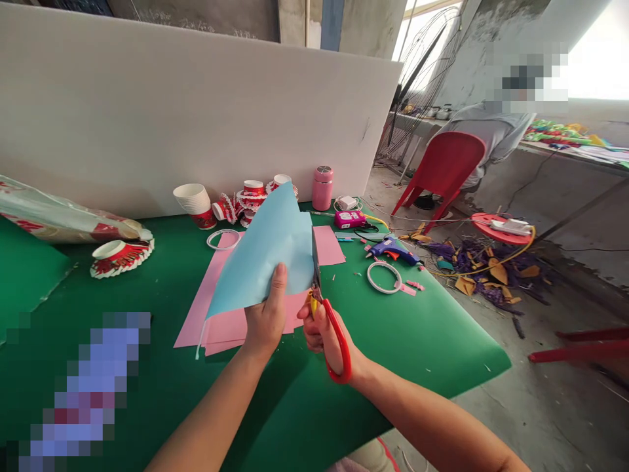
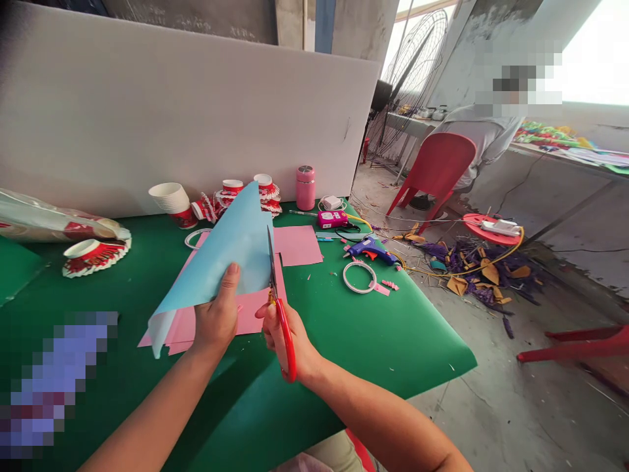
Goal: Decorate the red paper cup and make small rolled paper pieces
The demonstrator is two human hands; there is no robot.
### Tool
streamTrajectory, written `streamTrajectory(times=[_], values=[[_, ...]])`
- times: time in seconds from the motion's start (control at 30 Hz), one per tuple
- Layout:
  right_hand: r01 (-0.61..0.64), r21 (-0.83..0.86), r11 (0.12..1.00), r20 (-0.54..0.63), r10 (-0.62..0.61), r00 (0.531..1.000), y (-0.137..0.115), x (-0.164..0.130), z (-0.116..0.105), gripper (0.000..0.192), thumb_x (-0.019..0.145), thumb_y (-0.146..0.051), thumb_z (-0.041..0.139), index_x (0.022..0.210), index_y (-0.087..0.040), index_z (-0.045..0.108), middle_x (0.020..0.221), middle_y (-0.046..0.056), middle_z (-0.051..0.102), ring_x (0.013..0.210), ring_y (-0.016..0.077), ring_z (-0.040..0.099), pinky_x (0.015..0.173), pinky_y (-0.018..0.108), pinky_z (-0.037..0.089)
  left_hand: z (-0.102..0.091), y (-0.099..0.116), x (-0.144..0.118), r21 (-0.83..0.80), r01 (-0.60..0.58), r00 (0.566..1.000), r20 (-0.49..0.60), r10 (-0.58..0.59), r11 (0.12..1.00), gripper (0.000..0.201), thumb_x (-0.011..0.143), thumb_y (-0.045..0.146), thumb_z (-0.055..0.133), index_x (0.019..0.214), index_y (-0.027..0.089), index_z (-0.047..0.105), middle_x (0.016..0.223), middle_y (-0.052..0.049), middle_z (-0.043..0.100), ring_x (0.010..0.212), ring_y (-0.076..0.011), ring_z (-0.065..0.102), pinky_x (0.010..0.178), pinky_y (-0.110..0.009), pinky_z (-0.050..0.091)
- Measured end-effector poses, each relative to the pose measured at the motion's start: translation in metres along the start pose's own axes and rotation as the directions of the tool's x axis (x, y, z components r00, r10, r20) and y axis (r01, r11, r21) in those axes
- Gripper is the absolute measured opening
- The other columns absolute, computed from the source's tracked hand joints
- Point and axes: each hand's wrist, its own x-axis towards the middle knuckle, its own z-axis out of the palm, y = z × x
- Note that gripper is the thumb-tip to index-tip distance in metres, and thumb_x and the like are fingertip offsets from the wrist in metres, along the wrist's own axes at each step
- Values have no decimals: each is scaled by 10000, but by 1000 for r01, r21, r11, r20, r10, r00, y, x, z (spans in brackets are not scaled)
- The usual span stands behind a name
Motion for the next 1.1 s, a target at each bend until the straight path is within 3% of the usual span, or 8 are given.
streamTrajectory(times=[0.77, 0.93, 1.1], values=[[-9, -24, 1000, -41, 8, 999, 4, 2, 2, 600, 638, -777, 492, 728, -188, 428, 426, -131, 229, 343, 24, 166, 325, 172, 150, 1, 1, -2, 16, 39, 999, -8, -39, 999, 365, 742, 403, 653, 1040, 193, 654, 1158, -79, 655, 1181, -260, 525, 1041, -381, 376], [-59, -11, 998, 53, 59, 997, 1, 2, -3, 574, 685, -749, 479, 776, -183, 451, 510, -114, 230, 405, 32, 134, 380, 182, 129, -3, 6, 9, -23, 52, 998, -40, -53, 998, 372, 717, 357, 683, 1049, 193, 648, 1099, -72, 681, 1149, -257, 550, 1037, -380, 383], [-47, -174, 984, 209, 83, 974, -1, -3, -13, 556, 738, -720, 447, 885, -186, 493, 610, -71, 263, 500, 71, 194, 467, 222, 181, -12, 16, 31, -166, 37, 995, -88, -52, 985, 374, 702, 316, 690, 1060, 226, 630, 1183, -34, 638, 1173, -243, 529, 1021, -360, 406]])
